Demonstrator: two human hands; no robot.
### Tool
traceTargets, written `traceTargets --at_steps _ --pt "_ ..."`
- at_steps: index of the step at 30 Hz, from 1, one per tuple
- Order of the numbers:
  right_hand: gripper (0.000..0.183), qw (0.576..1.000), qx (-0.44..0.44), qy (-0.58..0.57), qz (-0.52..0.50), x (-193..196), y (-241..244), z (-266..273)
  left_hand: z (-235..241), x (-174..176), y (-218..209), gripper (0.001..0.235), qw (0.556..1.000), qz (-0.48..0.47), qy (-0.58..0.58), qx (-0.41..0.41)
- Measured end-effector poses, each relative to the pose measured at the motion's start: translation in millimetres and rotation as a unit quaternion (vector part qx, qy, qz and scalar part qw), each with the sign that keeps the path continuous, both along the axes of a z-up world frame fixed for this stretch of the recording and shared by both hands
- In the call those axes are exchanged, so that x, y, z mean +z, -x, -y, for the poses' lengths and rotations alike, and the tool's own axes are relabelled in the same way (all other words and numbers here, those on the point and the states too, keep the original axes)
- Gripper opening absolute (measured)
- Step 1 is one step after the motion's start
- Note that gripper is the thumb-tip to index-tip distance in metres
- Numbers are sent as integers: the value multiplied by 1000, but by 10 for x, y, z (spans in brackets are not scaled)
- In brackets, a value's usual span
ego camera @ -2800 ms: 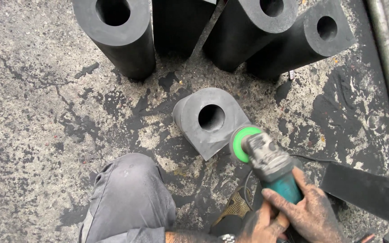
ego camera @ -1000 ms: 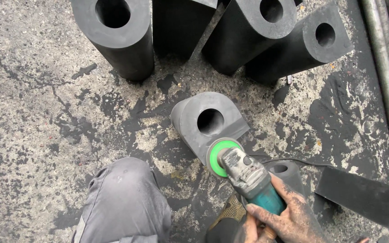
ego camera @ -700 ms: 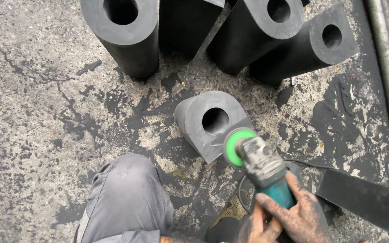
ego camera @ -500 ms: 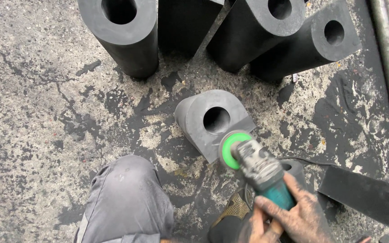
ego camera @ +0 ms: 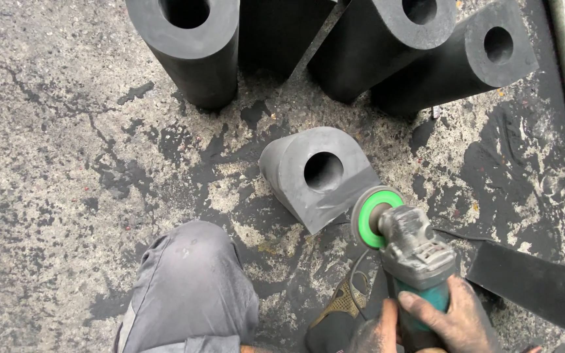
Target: Grind the edges of industrial rubber or plastic semi-circular components using a power grinder.
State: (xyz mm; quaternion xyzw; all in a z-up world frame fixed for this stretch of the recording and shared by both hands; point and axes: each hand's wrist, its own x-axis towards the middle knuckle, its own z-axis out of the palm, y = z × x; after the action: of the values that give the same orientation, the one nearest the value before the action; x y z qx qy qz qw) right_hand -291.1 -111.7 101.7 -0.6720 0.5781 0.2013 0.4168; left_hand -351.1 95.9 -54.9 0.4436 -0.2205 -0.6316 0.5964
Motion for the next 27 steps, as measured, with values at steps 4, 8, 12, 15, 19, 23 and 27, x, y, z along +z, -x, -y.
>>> traceTargets --at_steps 4,8,12,15,19,23,27 --pt "68 945 -242 -154 158 74 -159 8 523 742 -1364 85 994 -97 -8 -50" --pt "65 986 -151 -58 38 -33 -268 -106 358 -92 8 90 962 -235 -96 105" --pt "69 966 -232 -86 72 -130 -234 -147 493 1076 -1530 94 986 -143 -29 82" --pt "70 981 -181 -60 45 -97 -343 -112 476 860 -1438 96 996 -61 -53 47" --pt "70 979 -187 -73 37 -200 -354 -100 428 634 -1145 94 996 14 -59 69" --pt "67 980 -165 -116 1 -205 -436 -104 325 372 -642 98 985 19 -142 96" --pt "70 969 -218 -95 73 -287 -214 -45 478 586 -934 96 995 -2 -72 70"
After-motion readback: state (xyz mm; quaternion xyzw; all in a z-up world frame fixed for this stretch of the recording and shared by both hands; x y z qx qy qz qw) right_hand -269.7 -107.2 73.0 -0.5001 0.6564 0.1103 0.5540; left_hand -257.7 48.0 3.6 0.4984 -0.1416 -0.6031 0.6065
